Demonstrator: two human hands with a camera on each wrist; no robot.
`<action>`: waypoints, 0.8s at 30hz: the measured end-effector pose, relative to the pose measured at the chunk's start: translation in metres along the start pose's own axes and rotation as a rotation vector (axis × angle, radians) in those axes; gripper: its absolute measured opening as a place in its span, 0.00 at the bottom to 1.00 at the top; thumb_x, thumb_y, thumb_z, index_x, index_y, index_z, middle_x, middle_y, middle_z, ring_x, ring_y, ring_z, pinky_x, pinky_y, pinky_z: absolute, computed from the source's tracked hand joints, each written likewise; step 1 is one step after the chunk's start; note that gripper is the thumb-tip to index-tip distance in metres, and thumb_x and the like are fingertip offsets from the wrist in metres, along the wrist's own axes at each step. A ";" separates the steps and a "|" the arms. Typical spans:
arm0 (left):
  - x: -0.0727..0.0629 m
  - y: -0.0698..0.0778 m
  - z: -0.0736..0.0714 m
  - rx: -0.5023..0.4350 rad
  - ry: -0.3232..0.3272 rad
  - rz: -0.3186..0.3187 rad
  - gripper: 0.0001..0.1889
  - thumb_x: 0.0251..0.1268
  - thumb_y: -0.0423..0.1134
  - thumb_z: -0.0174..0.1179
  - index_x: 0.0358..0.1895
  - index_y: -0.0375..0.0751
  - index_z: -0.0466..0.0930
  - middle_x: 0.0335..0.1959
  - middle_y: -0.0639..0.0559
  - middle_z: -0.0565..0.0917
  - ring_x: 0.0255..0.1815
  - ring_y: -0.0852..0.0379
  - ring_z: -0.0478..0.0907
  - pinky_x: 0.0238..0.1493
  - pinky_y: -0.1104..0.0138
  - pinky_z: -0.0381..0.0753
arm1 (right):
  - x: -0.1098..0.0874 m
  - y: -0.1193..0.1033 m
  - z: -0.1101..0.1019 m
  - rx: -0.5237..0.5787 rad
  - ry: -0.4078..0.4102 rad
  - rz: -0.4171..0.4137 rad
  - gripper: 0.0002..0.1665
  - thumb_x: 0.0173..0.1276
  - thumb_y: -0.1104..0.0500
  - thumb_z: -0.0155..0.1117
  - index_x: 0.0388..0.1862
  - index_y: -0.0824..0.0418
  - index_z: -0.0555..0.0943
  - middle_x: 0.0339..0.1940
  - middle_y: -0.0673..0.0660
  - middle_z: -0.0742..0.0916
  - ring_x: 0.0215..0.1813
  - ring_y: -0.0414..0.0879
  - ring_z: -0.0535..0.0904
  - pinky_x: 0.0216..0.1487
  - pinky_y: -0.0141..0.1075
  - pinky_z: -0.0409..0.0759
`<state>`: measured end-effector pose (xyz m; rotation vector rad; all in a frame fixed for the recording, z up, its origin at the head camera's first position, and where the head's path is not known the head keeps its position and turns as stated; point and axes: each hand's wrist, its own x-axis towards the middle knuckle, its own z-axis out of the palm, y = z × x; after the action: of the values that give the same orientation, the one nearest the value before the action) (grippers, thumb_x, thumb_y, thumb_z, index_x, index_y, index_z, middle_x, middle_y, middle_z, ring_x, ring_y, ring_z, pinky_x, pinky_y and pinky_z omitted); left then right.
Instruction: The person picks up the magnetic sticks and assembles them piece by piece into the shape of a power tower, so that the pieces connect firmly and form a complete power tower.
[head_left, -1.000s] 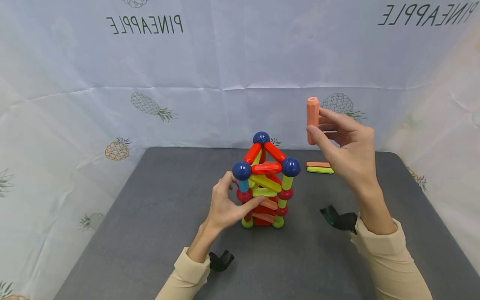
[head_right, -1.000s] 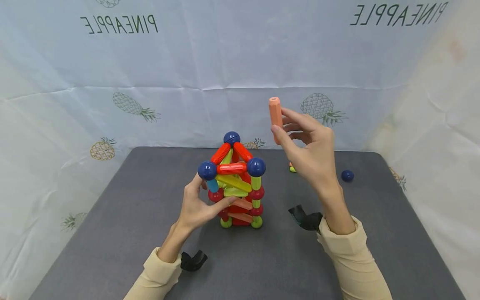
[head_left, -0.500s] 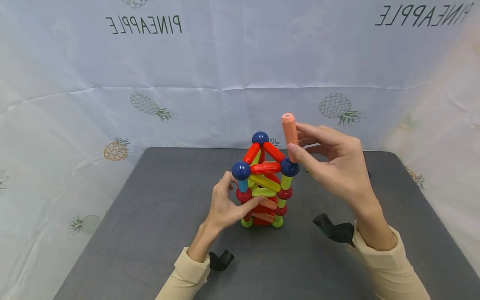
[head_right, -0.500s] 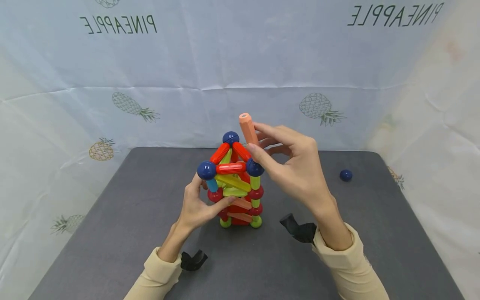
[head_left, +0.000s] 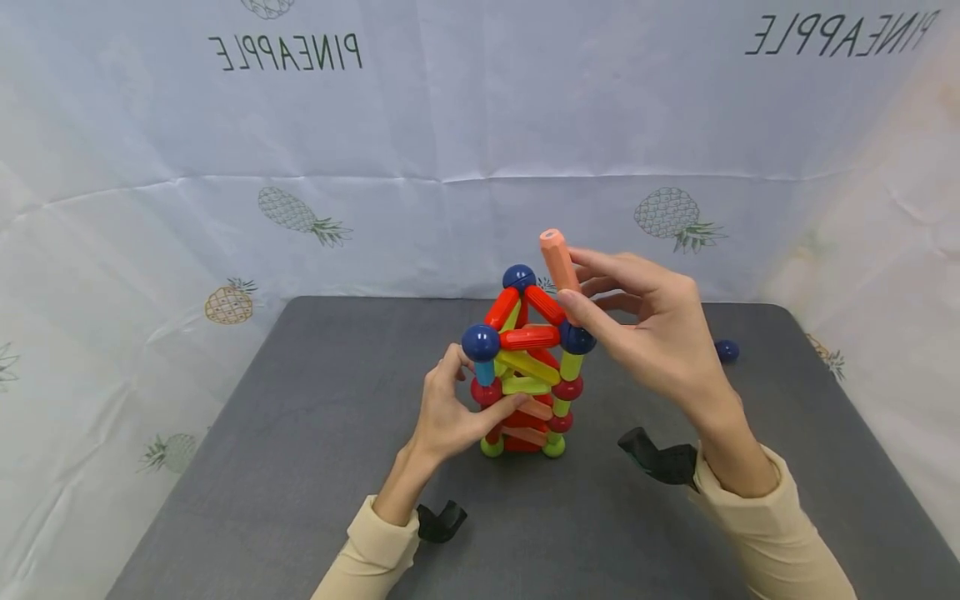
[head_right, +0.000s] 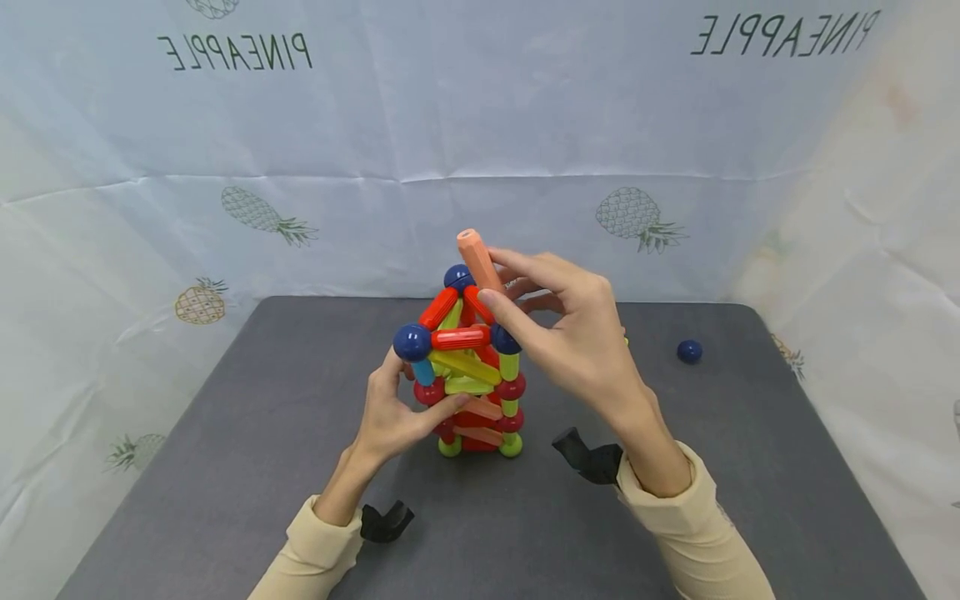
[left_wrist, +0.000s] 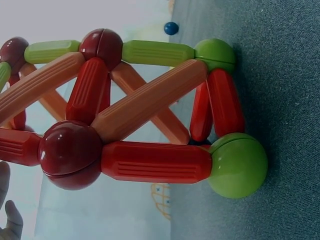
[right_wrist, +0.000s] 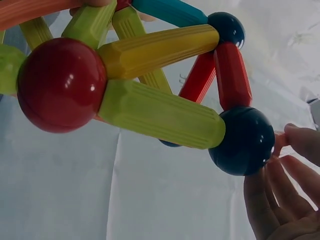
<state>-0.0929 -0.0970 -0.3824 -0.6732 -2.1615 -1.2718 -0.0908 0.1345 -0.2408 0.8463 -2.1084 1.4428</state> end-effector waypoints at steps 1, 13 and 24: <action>0.000 0.000 0.000 0.000 0.000 0.001 0.31 0.61 0.64 0.67 0.48 0.38 0.73 0.38 0.48 0.83 0.40 0.56 0.78 0.41 0.65 0.72 | 0.000 0.000 0.001 0.002 0.001 -0.001 0.28 0.63 0.71 0.72 0.62 0.58 0.84 0.44 0.44 0.89 0.44 0.38 0.86 0.45 0.26 0.86; 0.001 0.000 0.000 -0.010 0.000 0.018 0.30 0.61 0.60 0.70 0.49 0.38 0.73 0.38 0.48 0.83 0.39 0.57 0.77 0.40 0.66 0.73 | -0.004 0.005 0.011 0.080 0.055 0.064 0.30 0.62 0.76 0.69 0.64 0.64 0.81 0.46 0.46 0.87 0.44 0.39 0.87 0.45 0.28 0.86; 0.001 0.000 -0.001 -0.014 0.010 0.004 0.28 0.46 0.38 0.80 0.48 0.39 0.73 0.36 0.50 0.82 0.39 0.58 0.76 0.39 0.66 0.73 | -0.004 0.007 0.012 0.025 -0.011 0.077 0.30 0.65 0.71 0.70 0.66 0.58 0.80 0.48 0.61 0.87 0.45 0.35 0.86 0.50 0.24 0.84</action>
<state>-0.0936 -0.0975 -0.3813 -0.6750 -2.1445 -1.2871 -0.0931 0.1255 -0.2521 0.7919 -2.1572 1.5094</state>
